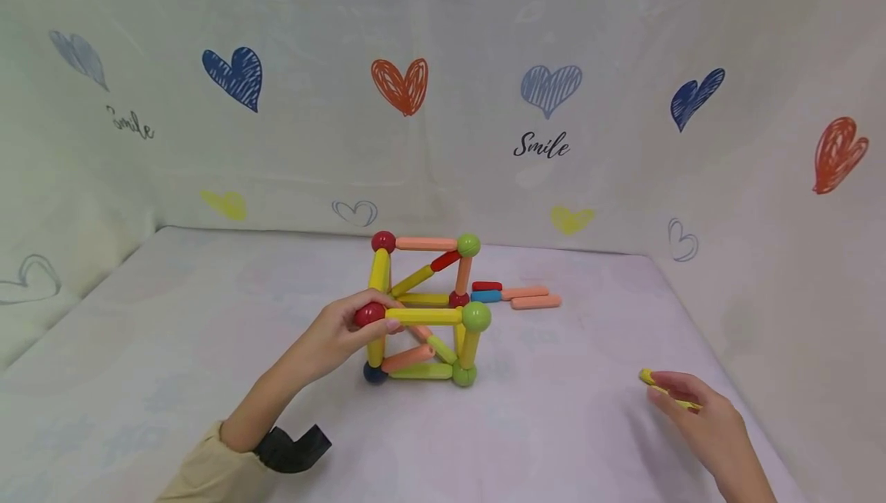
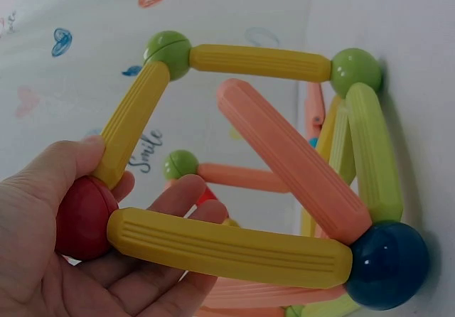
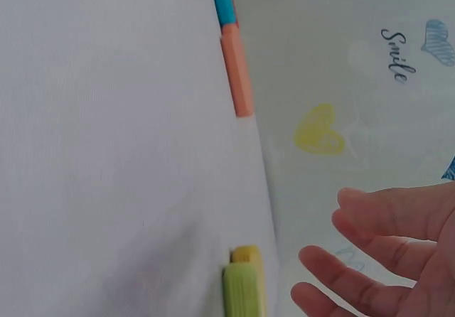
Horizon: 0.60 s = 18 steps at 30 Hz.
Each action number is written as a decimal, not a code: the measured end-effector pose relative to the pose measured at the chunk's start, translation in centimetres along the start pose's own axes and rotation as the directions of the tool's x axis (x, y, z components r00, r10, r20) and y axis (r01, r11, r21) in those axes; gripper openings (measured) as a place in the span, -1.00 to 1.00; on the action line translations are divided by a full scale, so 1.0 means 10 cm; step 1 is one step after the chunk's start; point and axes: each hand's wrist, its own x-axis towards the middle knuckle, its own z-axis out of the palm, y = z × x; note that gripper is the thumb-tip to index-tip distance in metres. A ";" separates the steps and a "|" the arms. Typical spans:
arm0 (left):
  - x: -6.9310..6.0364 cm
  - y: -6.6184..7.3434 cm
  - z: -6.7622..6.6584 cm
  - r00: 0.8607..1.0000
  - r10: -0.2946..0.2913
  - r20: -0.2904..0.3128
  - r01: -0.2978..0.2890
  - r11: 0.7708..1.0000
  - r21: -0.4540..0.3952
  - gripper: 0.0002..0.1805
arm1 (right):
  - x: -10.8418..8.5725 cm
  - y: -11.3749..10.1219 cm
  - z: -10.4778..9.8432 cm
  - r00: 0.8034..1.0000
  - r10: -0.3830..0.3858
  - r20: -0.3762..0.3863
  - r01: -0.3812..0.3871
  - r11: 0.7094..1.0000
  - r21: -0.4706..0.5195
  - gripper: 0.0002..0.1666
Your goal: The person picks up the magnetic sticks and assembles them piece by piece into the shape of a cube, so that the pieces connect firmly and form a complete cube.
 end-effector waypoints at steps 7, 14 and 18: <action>0.00 0.01 0.00 1.000 0.003 -0.002 -0.003 1.000 -0.009 -0.74 | 0.11 0.17 -0.05 0.986 0.165 0.022 -0.163 0.984 -0.064 -0.16; -0.01 0.01 0.00 1.000 0.012 -0.001 -0.012 1.000 -0.011 -0.72 | 0.18 0.25 -0.01 0.971 0.240 0.013 -0.238 0.966 -0.102 -0.22; -0.01 0.01 0.00 1.000 0.010 0.001 -0.010 1.000 -0.012 -0.72 | 0.22 0.28 -0.02 0.983 0.179 0.034 -0.172 0.972 -0.160 -0.29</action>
